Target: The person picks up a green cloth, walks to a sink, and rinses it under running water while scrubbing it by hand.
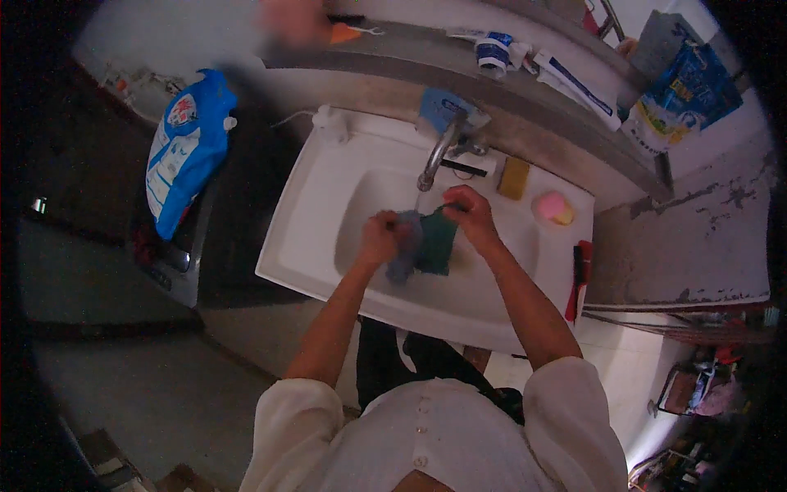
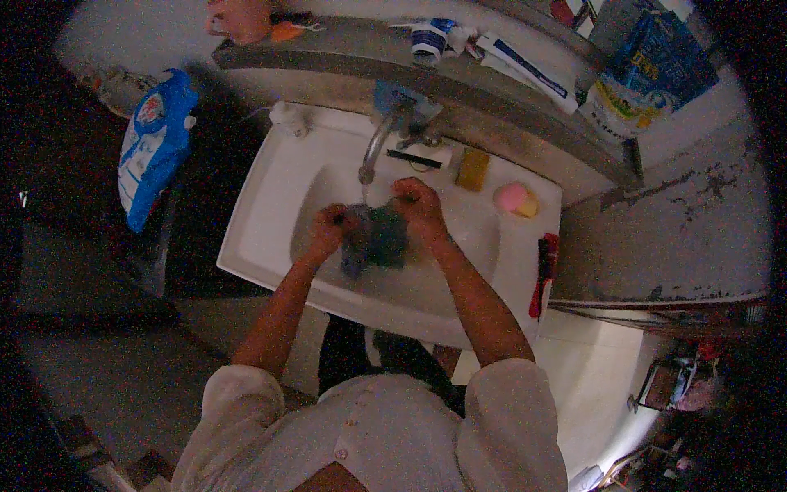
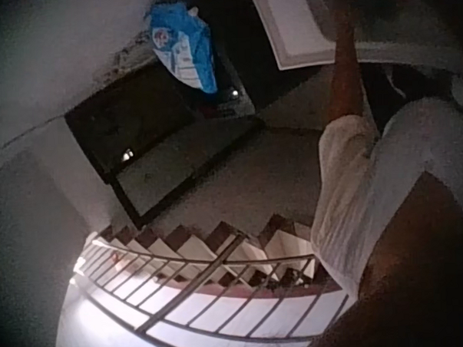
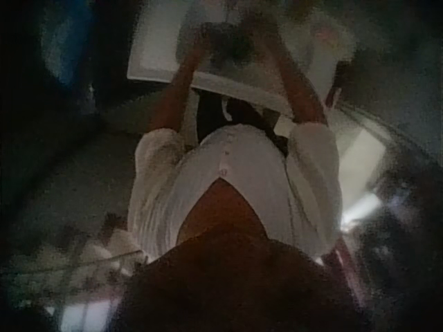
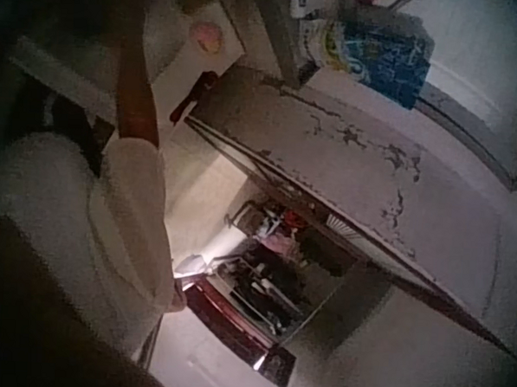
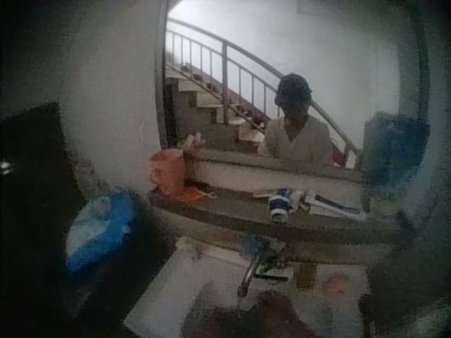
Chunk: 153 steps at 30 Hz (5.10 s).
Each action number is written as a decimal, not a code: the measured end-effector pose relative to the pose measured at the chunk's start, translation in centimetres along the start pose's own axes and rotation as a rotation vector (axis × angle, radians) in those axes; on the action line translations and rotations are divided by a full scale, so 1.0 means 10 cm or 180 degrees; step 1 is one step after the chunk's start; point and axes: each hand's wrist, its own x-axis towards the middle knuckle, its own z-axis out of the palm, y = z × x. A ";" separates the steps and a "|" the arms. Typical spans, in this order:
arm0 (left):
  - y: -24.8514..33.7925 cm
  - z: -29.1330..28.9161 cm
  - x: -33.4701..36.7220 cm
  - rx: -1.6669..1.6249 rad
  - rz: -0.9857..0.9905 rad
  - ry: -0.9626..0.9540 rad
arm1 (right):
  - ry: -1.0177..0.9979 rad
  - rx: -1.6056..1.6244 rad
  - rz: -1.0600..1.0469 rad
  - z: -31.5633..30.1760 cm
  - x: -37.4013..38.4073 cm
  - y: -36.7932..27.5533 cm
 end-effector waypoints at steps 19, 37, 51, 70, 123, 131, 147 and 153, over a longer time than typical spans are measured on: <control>-0.48 -0.02 0.01 0.1660 0.0895 0.2129 | -0.0421 0.0547 0.1448 0.39 0.11 0.14; -0.53 -0.50 -0.33 -0.0149 0.0167 0.1264 | -0.1359 -0.1428 0.1214 0.68 0.02 0.51; 0.14 0.43 0.05 -0.0424 -0.0093 -0.0024 | 0.0362 0.1082 0.1974 -0.05 -0.38 0.04; -0.50 -0.17 -0.31 0.1551 0.0969 0.1755 | 0.0646 0.0112 0.1350 0.40 0.09 0.33; -0.16 -0.08 0.04 -0.1393 -0.0867 0.0473 | 0.0171 -0.1992 -0.0492 -0.10 0.05 -0.06; -0.91 0.18 -0.05 -0.0700 -0.1129 0.0002 | -0.0141 -0.4481 0.1201 -0.69 -0.86 0.53; -0.39 -0.27 0.01 0.0256 0.0852 0.0208 | -0.0200 -0.0810 0.0239 0.34 0.16 0.13; 0.19 -0.46 -0.04 -0.1021 -0.0544 0.0241 | -0.0123 0.0524 0.0716 0.43 0.30 -0.02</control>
